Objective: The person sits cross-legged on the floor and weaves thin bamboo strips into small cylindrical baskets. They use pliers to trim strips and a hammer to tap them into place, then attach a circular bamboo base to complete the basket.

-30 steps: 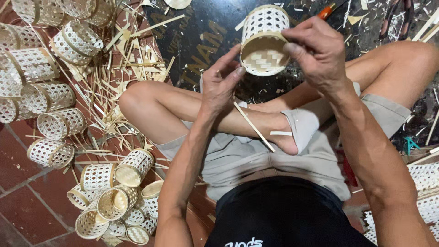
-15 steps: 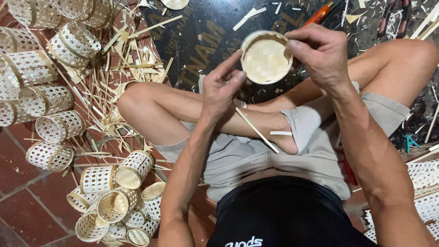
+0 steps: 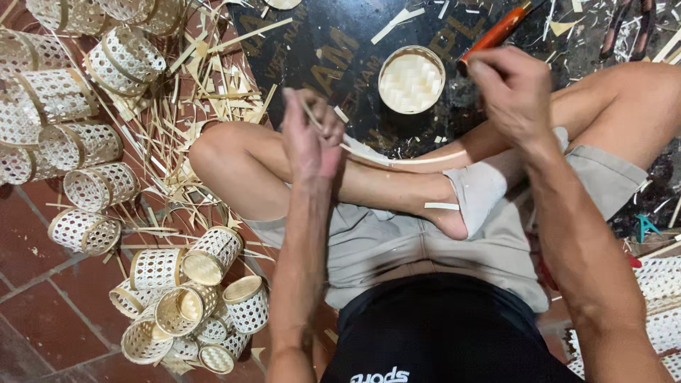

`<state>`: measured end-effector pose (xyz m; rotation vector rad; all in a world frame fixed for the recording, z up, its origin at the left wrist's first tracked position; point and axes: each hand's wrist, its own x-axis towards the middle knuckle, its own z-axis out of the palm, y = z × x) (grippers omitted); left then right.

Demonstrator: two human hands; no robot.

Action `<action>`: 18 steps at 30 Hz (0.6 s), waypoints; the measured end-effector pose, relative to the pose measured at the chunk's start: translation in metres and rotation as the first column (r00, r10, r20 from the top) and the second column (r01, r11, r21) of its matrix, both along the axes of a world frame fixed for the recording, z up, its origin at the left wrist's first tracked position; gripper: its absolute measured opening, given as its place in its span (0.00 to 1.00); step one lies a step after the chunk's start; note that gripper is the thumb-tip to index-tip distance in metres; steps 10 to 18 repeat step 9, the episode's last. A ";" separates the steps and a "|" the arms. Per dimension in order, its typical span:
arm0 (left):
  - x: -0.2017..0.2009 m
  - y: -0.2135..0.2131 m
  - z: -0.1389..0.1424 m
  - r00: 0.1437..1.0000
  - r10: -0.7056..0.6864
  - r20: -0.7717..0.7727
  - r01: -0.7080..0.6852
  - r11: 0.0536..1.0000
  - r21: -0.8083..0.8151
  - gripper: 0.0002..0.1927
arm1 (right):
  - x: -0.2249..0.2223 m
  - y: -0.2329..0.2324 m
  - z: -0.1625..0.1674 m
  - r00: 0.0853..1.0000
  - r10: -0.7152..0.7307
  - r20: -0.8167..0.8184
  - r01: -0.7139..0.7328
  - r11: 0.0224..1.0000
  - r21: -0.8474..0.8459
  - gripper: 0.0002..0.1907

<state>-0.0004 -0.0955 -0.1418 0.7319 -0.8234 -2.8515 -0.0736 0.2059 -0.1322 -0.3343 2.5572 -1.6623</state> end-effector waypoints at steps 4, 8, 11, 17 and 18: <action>0.003 0.007 0.007 0.976 0.209 -0.062 -0.195 0.965 0.175 0.18 | 0.046 0.029 0.024 0.814 0.269 0.515 -0.001 0.887 -0.462 0.16; 0.003 0.037 0.012 0.954 0.228 -0.193 -0.191 0.963 0.192 0.17 | 0.089 0.028 0.007 0.899 0.204 0.388 0.219 0.558 -0.800 0.19; 0.001 0.041 0.017 0.955 0.239 -0.177 -0.207 0.961 0.184 0.17 | 0.091 0.031 0.003 0.911 0.205 0.359 0.220 0.494 -0.841 0.20; 0.001 0.041 0.017 0.955 0.239 -0.177 -0.207 0.961 0.184 0.17 | 0.091 0.031 0.003 0.911 0.205 0.359 0.220 0.494 -0.841 0.20; 0.001 0.041 0.017 0.955 0.239 -0.177 -0.207 0.961 0.184 0.17 | 0.091 0.031 0.003 0.911 0.205 0.359 0.220 0.494 -0.841 0.20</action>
